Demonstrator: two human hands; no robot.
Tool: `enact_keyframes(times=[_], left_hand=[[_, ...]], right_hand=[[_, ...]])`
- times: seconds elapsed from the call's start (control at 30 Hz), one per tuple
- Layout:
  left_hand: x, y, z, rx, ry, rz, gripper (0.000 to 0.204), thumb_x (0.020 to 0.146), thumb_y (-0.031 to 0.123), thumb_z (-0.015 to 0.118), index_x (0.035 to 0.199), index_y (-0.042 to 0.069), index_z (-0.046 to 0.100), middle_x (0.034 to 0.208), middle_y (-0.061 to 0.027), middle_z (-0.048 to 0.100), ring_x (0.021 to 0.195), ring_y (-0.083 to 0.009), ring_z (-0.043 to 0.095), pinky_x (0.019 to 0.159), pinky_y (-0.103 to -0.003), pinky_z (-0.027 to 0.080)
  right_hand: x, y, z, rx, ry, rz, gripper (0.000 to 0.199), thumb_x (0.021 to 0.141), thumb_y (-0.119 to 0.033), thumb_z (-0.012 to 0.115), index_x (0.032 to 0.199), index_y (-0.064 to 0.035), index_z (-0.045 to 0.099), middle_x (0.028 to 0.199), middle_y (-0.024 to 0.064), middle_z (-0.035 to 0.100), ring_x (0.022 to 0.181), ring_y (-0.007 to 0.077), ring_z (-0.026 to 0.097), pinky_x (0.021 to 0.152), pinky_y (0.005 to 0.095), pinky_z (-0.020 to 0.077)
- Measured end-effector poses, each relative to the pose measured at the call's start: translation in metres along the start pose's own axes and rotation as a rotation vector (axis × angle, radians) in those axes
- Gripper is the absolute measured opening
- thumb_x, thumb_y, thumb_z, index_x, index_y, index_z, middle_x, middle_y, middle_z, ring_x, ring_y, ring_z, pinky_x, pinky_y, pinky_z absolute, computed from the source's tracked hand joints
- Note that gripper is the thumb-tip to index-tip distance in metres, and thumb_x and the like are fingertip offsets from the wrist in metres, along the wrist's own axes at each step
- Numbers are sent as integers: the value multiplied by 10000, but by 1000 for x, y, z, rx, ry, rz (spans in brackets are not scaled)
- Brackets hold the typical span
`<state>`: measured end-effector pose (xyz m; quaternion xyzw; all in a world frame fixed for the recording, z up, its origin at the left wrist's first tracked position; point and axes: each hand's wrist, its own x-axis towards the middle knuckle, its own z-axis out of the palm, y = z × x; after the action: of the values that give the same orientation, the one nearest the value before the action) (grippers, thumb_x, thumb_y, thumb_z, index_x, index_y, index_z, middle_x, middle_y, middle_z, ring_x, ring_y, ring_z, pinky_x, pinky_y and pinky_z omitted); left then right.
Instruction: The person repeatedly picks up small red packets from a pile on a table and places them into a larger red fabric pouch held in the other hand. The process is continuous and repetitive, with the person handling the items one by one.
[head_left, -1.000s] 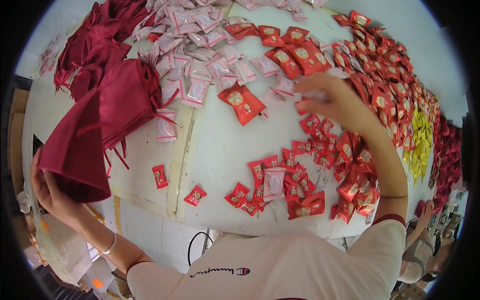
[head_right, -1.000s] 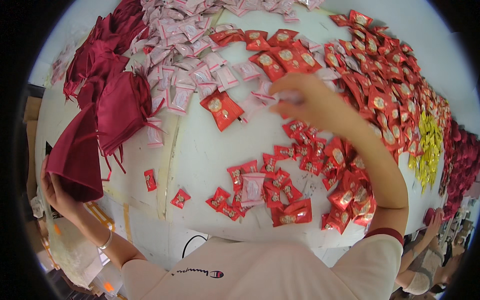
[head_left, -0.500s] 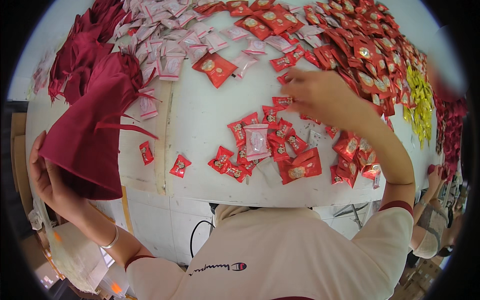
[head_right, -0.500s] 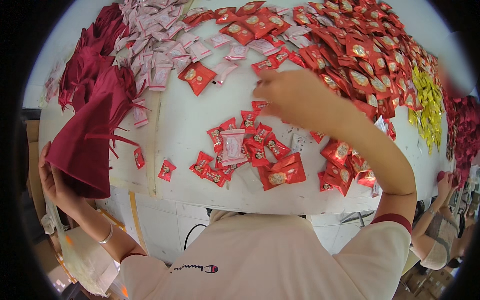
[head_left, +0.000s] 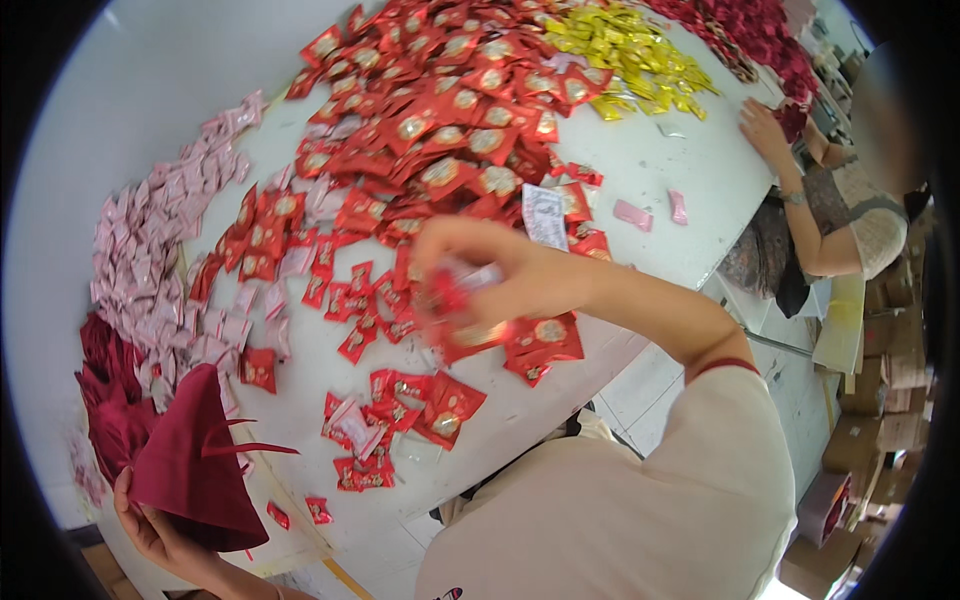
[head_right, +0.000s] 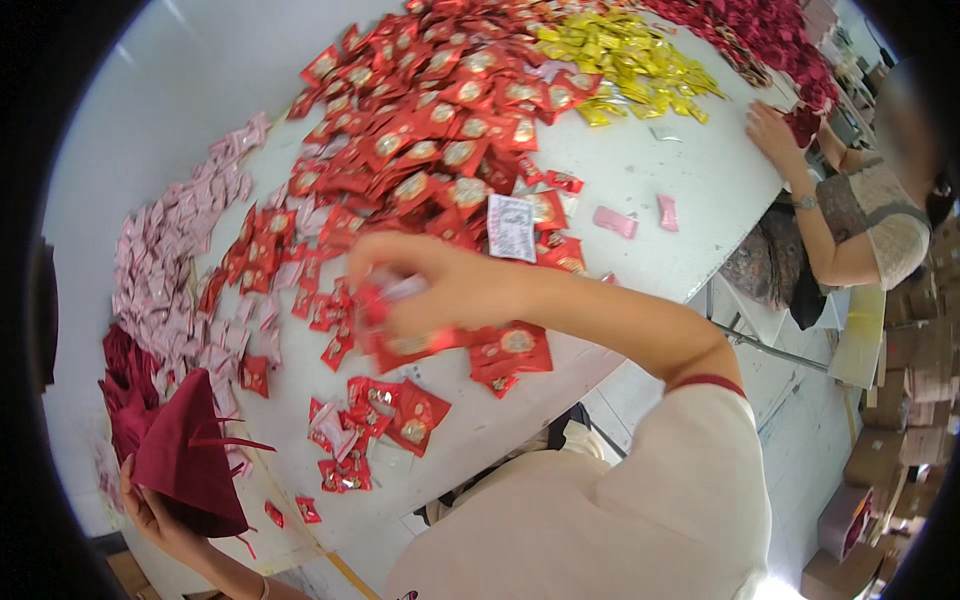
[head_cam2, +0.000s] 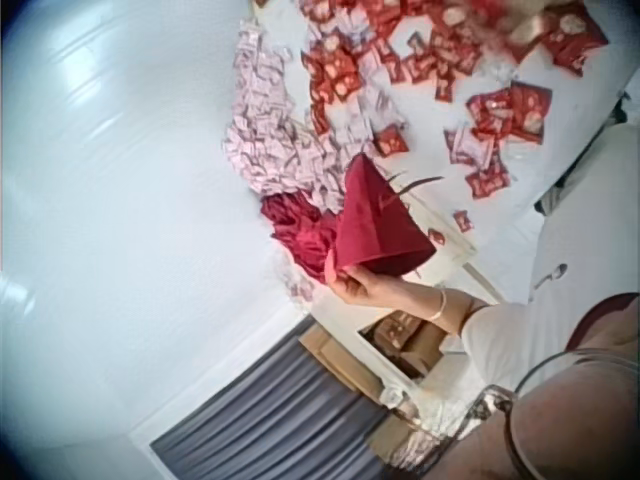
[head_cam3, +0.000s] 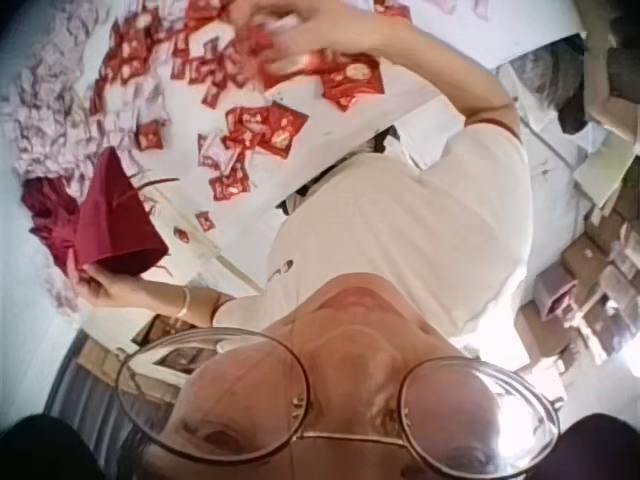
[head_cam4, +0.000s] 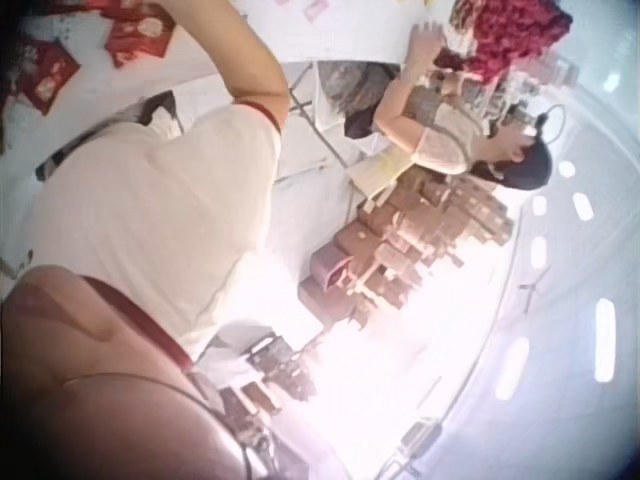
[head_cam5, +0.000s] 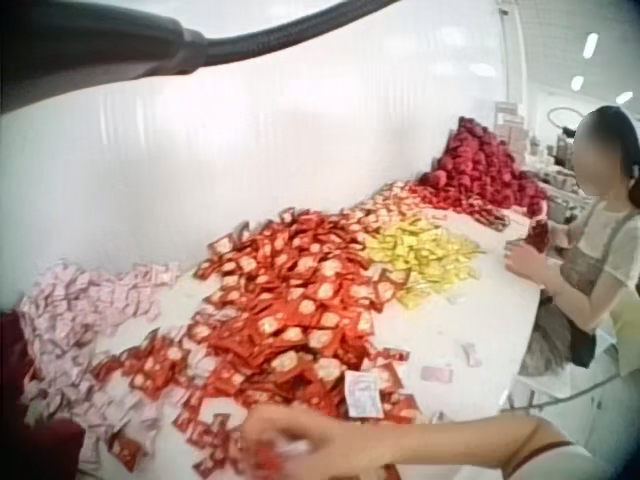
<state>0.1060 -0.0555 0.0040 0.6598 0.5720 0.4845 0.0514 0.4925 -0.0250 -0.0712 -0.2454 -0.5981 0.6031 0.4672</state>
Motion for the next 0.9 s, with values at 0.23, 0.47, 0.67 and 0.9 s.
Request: enact_keyframes(times=[0.23, 0.47, 0.67, 0.9], left_hand=[[16, 21, 42, -123, -99, 0, 282, 842, 118, 398, 1073, -30, 460, 1092, -108, 481, 1021, -181, 436, 920, -295, 281], [21, 60, 73, 187, -323, 159, 244, 862, 96, 405, 1051, -27, 497, 1025, -99, 532, 943, -145, 481, 847, -253, 342], [22, 117, 88, 276, -534, 238, 176, 817, 25, 454, 954, -47, 538, 795, -118, 592, 682, -110, 545, 593, -214, 403], [28, 177, 163, 183, -722, 614, 130, 761, 80, 489, 847, 1, 548, 662, -203, 521, 567, -307, 514, 524, -300, 400]], right_hand=[[-136, -54, -159, -553, 673, 330, 171, 709, -185, 558, 772, -29, 529, 717, 42, 534, 668, 99, 504, 587, 250, 417], [-139, -37, -143, -1616, 212, 739, 266, 663, -291, 614, 748, -50, 541, 757, 85, 534, 672, 238, 541, 585, 328, 424], [-113, -57, -129, -1076, 459, 629, 191, 706, -218, 550, 723, -34, 502, 807, 65, 530, 653, 156, 542, 545, 278, 429], [-42, -99, 6, 22, 267, -209, 222, 737, -131, 515, 910, 7, 512, 896, 116, 559, 781, 136, 536, 662, 241, 439]])
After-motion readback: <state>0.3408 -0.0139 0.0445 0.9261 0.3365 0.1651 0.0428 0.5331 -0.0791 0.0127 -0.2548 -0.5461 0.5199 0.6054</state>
